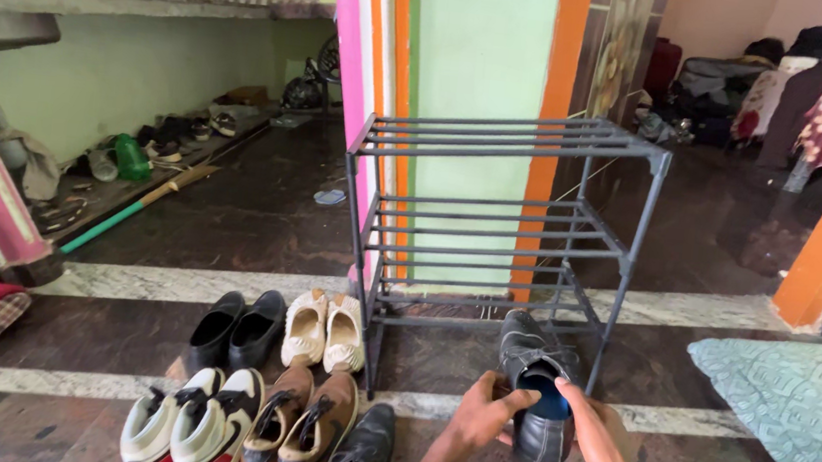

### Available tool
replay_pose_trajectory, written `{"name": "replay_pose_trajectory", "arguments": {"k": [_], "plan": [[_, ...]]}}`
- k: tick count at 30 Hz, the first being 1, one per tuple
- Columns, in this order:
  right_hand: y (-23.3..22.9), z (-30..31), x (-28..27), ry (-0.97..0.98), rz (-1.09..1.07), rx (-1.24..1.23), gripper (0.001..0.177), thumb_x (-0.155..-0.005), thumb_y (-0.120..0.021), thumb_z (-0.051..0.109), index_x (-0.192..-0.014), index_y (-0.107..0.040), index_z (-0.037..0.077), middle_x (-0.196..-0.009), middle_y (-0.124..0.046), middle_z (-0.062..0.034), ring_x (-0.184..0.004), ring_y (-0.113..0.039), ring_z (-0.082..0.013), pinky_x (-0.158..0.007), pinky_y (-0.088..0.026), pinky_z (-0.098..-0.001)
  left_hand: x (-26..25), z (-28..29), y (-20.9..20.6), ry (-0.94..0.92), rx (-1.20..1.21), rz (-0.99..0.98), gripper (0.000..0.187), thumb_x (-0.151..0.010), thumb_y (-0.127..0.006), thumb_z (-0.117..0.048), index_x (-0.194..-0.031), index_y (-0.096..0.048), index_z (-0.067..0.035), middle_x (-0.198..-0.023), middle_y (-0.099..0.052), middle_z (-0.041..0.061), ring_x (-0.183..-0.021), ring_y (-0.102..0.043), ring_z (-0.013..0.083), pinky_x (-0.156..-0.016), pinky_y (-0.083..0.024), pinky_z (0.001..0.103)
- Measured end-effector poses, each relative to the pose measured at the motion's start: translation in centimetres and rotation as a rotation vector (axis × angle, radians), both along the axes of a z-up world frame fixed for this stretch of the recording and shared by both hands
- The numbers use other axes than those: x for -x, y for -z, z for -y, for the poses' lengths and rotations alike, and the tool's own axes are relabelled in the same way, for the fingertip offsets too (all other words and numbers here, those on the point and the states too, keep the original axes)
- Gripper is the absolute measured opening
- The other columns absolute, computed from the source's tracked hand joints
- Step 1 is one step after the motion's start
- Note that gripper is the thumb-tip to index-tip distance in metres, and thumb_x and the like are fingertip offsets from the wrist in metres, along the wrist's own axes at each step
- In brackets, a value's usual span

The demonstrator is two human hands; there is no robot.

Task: The person cleans a shoe using a cloth, wiping the upper and the side of the sole while holding it by hand.

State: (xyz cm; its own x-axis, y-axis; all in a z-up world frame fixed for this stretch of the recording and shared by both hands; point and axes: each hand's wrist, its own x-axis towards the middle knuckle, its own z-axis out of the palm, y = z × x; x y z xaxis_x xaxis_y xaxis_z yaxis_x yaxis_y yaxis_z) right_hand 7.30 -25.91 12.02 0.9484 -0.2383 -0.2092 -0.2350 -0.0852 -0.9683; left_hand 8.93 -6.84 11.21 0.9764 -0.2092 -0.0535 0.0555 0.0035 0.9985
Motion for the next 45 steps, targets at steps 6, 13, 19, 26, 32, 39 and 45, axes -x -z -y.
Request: {"name": "replay_pose_trajectory", "arguments": {"k": [6, 13, 19, 26, 32, 39, 45], "plan": [[-2.1, 1.9, -3.8, -0.037, 0.021, 0.087, 0.059, -0.088, -0.065, 0.053, -0.121, -0.073, 0.005, -0.094, -0.078, -0.0131, -0.081, -0.074, -0.0226, -0.076, -0.057, -0.0372, -4.8, 2.2, -0.8, 0.046, 0.139, -0.034, 0.068, -0.086, -0.076, -0.037, -0.131, -0.055, 0.011, -0.117, -0.068, 0.021, -0.103, -0.072, 0.027, -0.063, -0.067, 0.035], [-3.1, 3.3, -7.5, -0.303, 0.279, 0.046, 0.083, -0.085, -0.067, 0.058, -0.15, -0.049, 0.009, -0.123, -0.072, -0.008, -0.107, -0.07, -0.0176, -0.089, -0.055, -0.0342, -10.5, 3.5, -2.2, 0.027, 0.03, 0.004, 0.055, -0.089, -0.072, -0.037, -0.123, -0.065, 0.006, -0.106, -0.073, 0.017, -0.087, -0.073, 0.0234, -0.063, -0.063, 0.033], [-4.2, 3.8, -10.6, -0.272, 0.391, 0.429, 0.119, -0.067, -0.087, 0.044, -0.163, -0.022, 0.017, -0.127, -0.071, -0.0155, -0.114, -0.073, -0.0237, -0.096, -0.055, -0.0368, -16.8, 6.7, -1.0, -0.011, 0.096, -0.049, 0.05, -0.09, -0.072, -0.032, -0.118, -0.068, 0.009, -0.103, -0.073, 0.015, -0.085, -0.074, 0.0212, -0.064, -0.064, 0.035], [-4.4, 5.1, -16.3, -0.141, 0.284, 0.646, 0.065, -0.07, -0.091, 0.042, -0.117, -0.056, 0.013, -0.096, -0.08, -0.0142, -0.087, -0.082, -0.0262, -0.077, -0.062, -0.0395, -22.8, 10.0, 0.0, -0.101, -0.037, 0.084, 0.053, -0.089, -0.069, -0.035, -0.128, -0.066, 0.001, -0.109, -0.075, 0.016, -0.093, -0.072, 0.0214, -0.076, -0.058, 0.033], [-1.1, 6.3, -22.1, -0.09, 0.303, 0.734, 0.07, -0.067, -0.092, 0.041, -0.114, -0.052, 0.007, -0.093, -0.076, -0.0203, -0.083, -0.078, -0.0329, -0.074, -0.06, -0.0412, -26.3, 10.2, 3.2, -0.049, -0.089, 0.144, 0.067, -0.097, -0.063, -0.04, -0.147, -0.047, 0.002, -0.135, -0.065, 0.02, -0.127, -0.063, 0.0252, -0.107, -0.047, 0.034], [0.8, 7.4, -26.4, -0.124, 0.18, 0.644, 0.059, -0.075, -0.083, 0.03, -0.117, -0.048, 0.008, -0.1, -0.076, -0.0207, -0.088, -0.08, -0.0338, -0.079, -0.062, -0.0429, -27.8, 10.0, 5.2, 0.09, -0.19, 0.173, 0.068, -0.098, -0.056, -0.036, -0.155, -0.037, -0.003, -0.143, -0.06, 0.019, -0.132, -0.058, 0.0247, -0.107, -0.045, 0.033], [3.0, 7.7, -28.6, -0.077, 0.245, 0.654, 0.053, -0.077, -0.085, 0.021, -0.114, -0.05, 0.007, -0.095, -0.075, -0.0228, -0.092, -0.075, -0.0371, -0.082, -0.057, -0.0439, -29.6, 10.7, 7.8, 0.046, -0.216, 0.187, 0.07, -0.099, -0.062, -0.033, -0.155, -0.037, 0.0, -0.139, -0.063, 0.02, -0.13, -0.061, 0.0245, -0.108, -0.046, 0.033]]}}
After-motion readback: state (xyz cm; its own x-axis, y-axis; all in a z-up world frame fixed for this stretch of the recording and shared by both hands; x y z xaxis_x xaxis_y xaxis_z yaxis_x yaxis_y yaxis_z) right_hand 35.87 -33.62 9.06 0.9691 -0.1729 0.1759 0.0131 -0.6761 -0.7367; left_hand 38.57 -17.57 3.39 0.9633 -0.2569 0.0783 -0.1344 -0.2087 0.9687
